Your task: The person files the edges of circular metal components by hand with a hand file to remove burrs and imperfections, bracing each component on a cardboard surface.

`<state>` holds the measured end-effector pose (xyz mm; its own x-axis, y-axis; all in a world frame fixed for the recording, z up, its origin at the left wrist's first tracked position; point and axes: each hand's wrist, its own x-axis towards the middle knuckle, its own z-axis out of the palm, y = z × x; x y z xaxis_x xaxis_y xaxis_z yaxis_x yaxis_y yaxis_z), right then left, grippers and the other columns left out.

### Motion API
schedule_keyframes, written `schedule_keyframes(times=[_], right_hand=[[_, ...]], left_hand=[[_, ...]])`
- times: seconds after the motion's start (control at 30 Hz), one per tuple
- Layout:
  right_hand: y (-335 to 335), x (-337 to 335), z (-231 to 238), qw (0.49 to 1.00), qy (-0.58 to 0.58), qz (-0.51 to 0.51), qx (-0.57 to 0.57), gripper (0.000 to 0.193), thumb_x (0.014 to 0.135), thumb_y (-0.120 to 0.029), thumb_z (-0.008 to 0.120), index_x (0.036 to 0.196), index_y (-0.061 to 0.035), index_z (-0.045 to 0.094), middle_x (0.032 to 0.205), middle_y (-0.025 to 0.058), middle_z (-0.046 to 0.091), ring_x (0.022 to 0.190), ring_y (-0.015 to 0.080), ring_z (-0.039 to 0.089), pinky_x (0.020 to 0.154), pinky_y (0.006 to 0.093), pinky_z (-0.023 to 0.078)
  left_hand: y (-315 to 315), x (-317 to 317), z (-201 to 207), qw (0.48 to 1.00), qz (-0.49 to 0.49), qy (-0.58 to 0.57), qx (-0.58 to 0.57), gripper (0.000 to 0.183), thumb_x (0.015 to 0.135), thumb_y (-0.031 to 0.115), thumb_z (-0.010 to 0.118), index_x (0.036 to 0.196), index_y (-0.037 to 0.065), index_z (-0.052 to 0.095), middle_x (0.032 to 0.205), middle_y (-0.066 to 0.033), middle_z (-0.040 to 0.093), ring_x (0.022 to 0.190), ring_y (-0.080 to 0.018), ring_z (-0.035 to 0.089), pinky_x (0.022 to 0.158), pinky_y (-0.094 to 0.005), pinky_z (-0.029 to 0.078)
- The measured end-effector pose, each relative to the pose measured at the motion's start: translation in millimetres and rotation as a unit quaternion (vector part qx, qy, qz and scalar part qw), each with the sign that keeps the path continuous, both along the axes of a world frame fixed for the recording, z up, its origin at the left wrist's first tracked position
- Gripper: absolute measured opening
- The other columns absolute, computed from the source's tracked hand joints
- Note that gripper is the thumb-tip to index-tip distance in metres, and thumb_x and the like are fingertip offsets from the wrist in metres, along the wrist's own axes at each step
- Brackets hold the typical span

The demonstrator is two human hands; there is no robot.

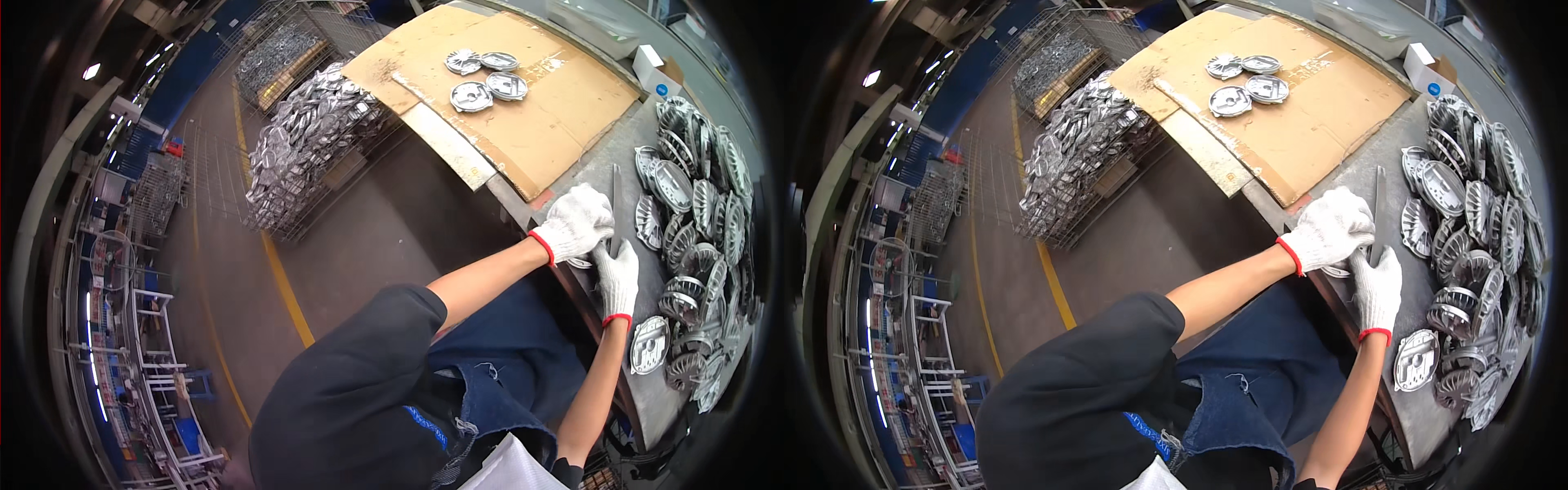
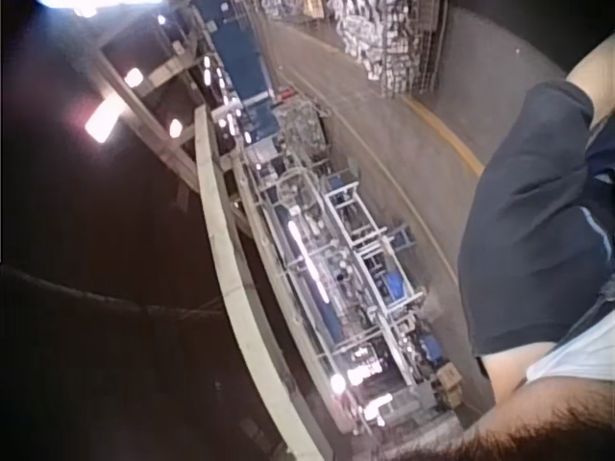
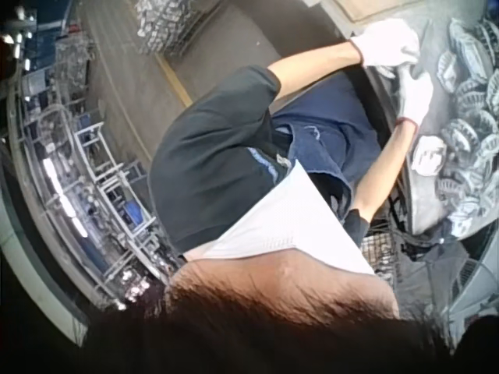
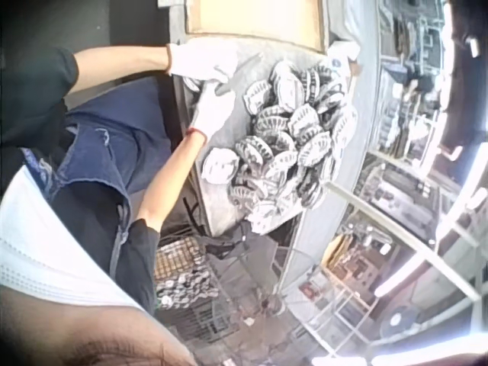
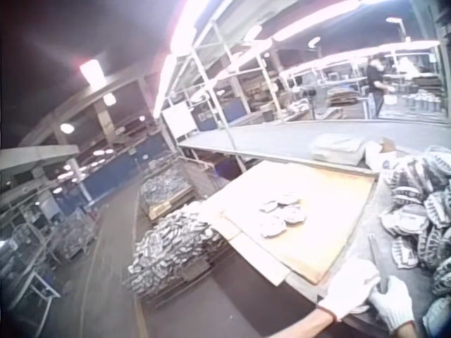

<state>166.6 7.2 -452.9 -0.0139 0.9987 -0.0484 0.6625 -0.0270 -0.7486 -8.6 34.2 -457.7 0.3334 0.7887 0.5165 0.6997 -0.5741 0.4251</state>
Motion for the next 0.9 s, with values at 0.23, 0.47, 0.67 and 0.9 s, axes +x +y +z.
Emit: schedule_keyframes(times=[0.23, 0.47, 0.67, 0.9], right_hand=[[3.6, 11.8, -19.5, 0.996, -0.073, -0.022, -0.055, 0.067, 0.1, -0.053, 0.073, 0.128, 0.0072, 0.069, 0.126, 0.0336, 0.073, 0.119, 0.0492, 0.07, 0.101, 0.0526, 0.053], [-6.4, -3.2, 11.3, 0.997, -0.01, -0.05, -0.059, 0.051, 0.097, -0.048, 0.076, 0.116, -0.0005, 0.071, 0.115, 0.0292, 0.076, 0.115, 0.0497, 0.071, 0.097, 0.0531, 0.056], [-36.6, -1.0, 25.3, 0.995, 0.017, -0.095, -0.011, 0.057, 0.095, -0.044, 0.08, 0.128, 0.001, 0.07, 0.123, 0.0305, 0.076, 0.121, 0.0478, 0.072, 0.1, 0.0539, 0.056], [-71.4, 28.4, 34.9, 0.985, 0.116, -0.109, -0.062, 0.065, 0.095, -0.042, 0.086, 0.135, 0.0045, 0.067, 0.11, 0.0282, 0.078, 0.103, 0.0429, 0.077, 0.091, 0.0485, 0.058]], left_hand=[[-4.2, 6.7, 2.7, 0.999, 0.004, -0.044, -0.002, 0.019, 0.095, 0.03, 0.079, 0.098, 0.012, 0.084, 0.11, -0.0047, 0.079, 0.107, -0.0293, 0.069, 0.096, -0.0437, 0.056], [-7.1, 14.3, 6.9, 0.984, 0.006, -0.173, -0.043, 0.017, 0.097, 0.022, 0.083, 0.109, 0.01, 0.088, 0.114, -0.0102, 0.083, 0.106, -0.0302, 0.078, 0.096, -0.0424, 0.062], [13.1, 9.3, 96.7, 0.936, -0.021, -0.313, -0.161, 0.017, 0.093, 0.015, 0.089, 0.106, 0.005, 0.087, 0.109, -0.0105, 0.083, 0.106, -0.0234, 0.077, 0.096, -0.0364, 0.061], [-6.1, -6.1, 27.2, 0.971, -0.001, -0.136, -0.196, 0.017, 0.096, 0.014, 0.087, 0.108, 0.001, 0.088, 0.11, -0.0093, 0.085, 0.112, -0.0218, 0.076, 0.102, -0.0354, 0.058]])
